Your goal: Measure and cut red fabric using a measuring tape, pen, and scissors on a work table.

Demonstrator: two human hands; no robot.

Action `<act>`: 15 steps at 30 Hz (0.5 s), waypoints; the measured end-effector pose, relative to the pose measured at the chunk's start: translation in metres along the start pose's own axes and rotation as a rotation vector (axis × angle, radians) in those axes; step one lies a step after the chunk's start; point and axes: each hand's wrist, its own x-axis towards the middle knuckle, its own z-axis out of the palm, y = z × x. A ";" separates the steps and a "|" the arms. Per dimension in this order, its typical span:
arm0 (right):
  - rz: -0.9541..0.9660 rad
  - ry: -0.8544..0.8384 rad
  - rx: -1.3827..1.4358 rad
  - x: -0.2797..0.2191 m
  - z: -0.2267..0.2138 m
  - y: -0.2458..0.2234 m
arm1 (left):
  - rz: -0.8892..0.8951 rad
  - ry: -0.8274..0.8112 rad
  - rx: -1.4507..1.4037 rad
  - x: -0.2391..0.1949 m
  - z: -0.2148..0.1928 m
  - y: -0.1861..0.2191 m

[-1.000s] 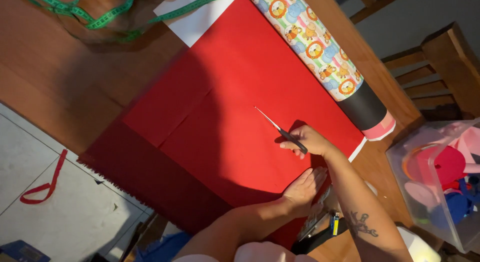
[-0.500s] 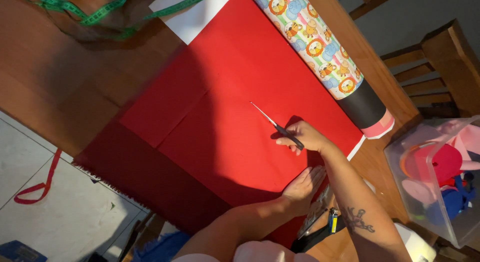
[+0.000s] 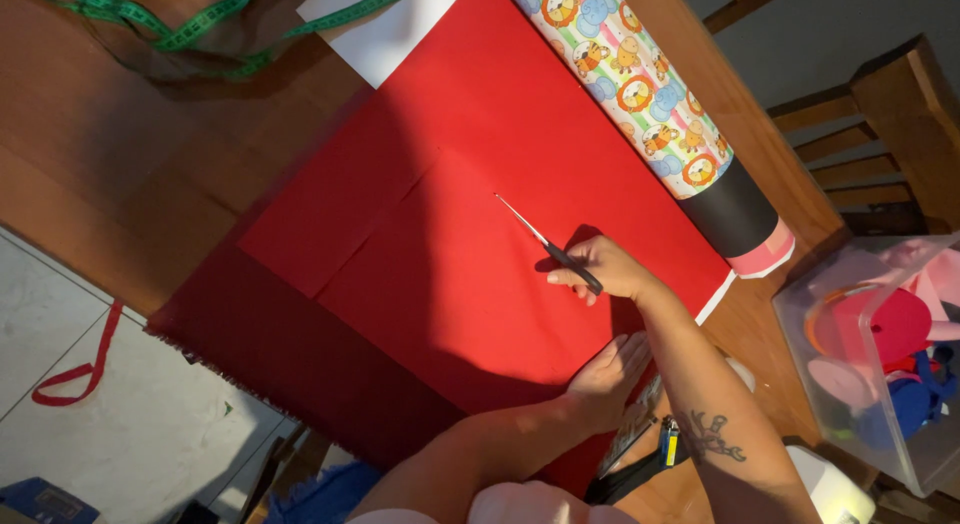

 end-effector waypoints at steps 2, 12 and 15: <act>0.014 0.012 0.019 0.003 0.001 -0.001 | -0.006 0.051 -0.119 -0.001 0.004 0.001; 0.036 0.006 -0.020 0.010 0.001 -0.021 | 0.033 0.061 -0.203 0.000 0.011 0.001; -0.001 -0.012 -0.020 0.017 -0.001 -0.013 | 0.040 0.004 -0.154 0.002 0.006 0.000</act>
